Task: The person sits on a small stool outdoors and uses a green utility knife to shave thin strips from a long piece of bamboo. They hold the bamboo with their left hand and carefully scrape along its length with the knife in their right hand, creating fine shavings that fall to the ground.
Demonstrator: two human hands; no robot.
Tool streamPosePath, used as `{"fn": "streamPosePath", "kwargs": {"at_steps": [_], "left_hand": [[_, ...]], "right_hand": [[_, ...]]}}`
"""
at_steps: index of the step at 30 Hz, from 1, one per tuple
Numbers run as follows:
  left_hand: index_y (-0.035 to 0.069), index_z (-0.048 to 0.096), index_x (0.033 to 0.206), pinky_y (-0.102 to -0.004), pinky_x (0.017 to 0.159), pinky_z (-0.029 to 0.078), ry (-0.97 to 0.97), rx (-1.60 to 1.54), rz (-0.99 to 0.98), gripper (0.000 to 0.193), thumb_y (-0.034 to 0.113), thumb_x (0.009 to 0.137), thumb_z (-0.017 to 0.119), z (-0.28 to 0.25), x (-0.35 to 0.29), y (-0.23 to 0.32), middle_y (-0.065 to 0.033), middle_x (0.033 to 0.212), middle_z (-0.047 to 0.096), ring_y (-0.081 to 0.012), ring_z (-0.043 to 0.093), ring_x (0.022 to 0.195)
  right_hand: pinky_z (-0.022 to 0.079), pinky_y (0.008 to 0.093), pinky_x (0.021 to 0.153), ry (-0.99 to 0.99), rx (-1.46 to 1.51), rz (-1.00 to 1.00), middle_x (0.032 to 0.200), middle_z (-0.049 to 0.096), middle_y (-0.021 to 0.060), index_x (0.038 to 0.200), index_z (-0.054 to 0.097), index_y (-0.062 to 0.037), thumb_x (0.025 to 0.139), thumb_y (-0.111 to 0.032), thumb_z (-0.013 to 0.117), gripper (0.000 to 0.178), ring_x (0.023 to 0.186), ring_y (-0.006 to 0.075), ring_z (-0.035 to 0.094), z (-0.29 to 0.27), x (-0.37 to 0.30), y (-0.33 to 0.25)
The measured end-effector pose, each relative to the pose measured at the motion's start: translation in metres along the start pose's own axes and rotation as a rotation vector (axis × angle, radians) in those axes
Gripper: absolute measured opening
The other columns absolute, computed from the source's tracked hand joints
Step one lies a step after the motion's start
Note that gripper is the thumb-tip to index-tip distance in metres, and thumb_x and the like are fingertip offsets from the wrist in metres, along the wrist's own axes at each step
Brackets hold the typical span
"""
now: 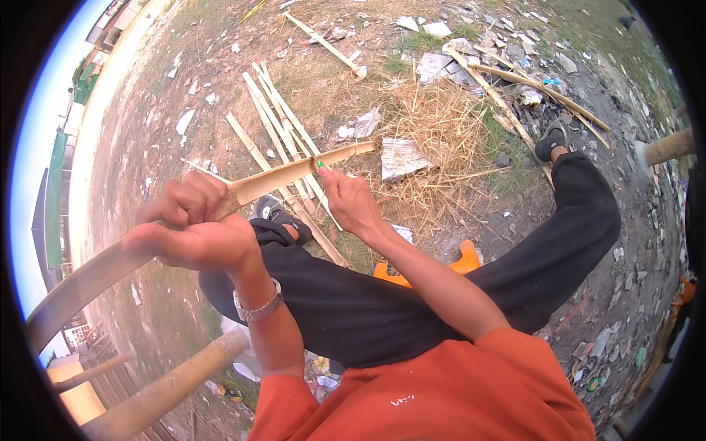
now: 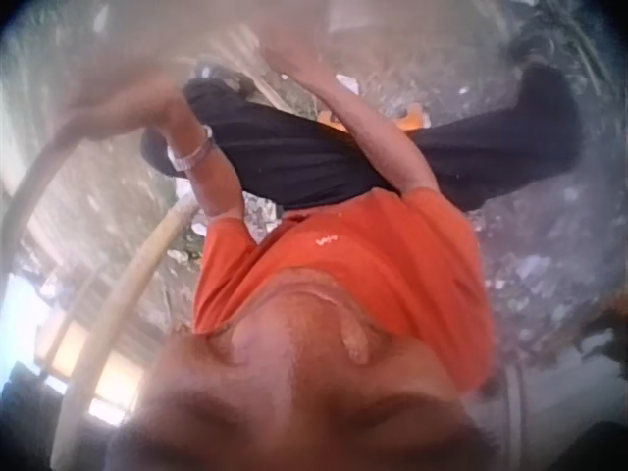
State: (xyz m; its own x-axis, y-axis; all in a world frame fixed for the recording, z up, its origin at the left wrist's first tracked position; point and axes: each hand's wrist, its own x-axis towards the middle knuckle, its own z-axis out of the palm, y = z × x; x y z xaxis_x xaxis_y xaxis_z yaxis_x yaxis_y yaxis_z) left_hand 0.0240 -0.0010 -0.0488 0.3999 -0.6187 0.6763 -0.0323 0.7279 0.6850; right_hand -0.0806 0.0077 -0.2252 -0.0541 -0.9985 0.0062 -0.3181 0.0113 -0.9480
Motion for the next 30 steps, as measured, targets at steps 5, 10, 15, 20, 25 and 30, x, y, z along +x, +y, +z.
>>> {"fn": "streamPosePath", "kwargs": {"at_steps": [5,10,15,20,25,30], "left_hand": [[0.015,0.023,0.064,-0.0244,0.040,0.015,0.004,-0.026,0.006,0.055,0.061,0.093,0.031,0.002,-0.005,0.002,0.0030,0.050,0.017,-0.0091,0.015,0.043],[0.014,0.026,0.066,-0.0235,0.038,0.016,0.021,0.008,0.024,0.054,0.061,0.093,0.030,-0.005,0.003,0.002,0.0037,0.049,0.018,-0.0079,0.015,0.042],[0.015,0.025,0.065,-0.0244,0.040,0.014,-0.010,-0.005,0.009,0.054,0.060,0.094,0.030,0.003,0.001,0.002,0.0026,0.050,0.018,-0.0089,0.015,0.043],[0.016,0.022,0.064,-0.0252,0.041,0.013,0.023,0.013,0.005,0.055,0.061,0.094,0.030,0.004,0.002,0.000,0.0031,0.050,0.018,-0.0090,0.015,0.044],[0.016,0.021,0.064,-0.0250,0.041,0.013,0.037,-0.017,-0.009,0.055,0.061,0.093,0.029,0.003,0.000,0.001,0.0032,0.051,0.018,-0.0092,0.015,0.044],[0.015,0.021,0.064,-0.0250,0.041,0.013,0.020,-0.019,-0.007,0.055,0.061,0.094,0.029,0.000,0.000,0.001,0.0032,0.051,0.017,-0.0092,0.015,0.044]], "right_hand": [[0.046,0.0476,0.054,0.100,-0.194,-0.036,0.057,0.055,0.0236,0.079,0.056,0.0003,0.098,-0.037,0.036,0.047,0.055,0.0414,0.058,0.013,0.000,0.027],[0.049,0.0511,0.072,-0.011,-0.379,0.548,0.079,0.062,0.0321,0.095,0.063,0.0056,0.098,-0.045,0.027,0.062,0.079,0.0446,0.062,-0.008,-0.011,0.122],[0.046,0.0492,0.068,0.024,-0.322,0.444,0.073,0.060,0.0286,0.084,0.061,0.0048,0.098,-0.047,0.027,0.063,0.071,0.0401,0.060,-0.024,-0.020,0.119],[0.042,0.0527,0.069,-0.017,-0.004,0.193,0.068,0.058,0.0290,0.076,0.057,0.0012,0.097,-0.046,0.030,0.058,0.070,0.0448,0.058,-0.010,0.004,0.038],[0.043,0.0538,0.071,0.008,-0.044,0.192,0.069,0.058,0.0292,0.079,0.060,0.0007,0.097,-0.044,0.031,0.056,0.071,0.0472,0.057,0.008,0.012,0.034],[0.045,0.0543,0.072,0.030,-0.081,0.191,0.072,0.060,0.0296,0.079,0.062,-0.0012,0.097,-0.043,0.033,0.053,0.073,0.0477,0.058,0.018,0.014,0.049]]}}
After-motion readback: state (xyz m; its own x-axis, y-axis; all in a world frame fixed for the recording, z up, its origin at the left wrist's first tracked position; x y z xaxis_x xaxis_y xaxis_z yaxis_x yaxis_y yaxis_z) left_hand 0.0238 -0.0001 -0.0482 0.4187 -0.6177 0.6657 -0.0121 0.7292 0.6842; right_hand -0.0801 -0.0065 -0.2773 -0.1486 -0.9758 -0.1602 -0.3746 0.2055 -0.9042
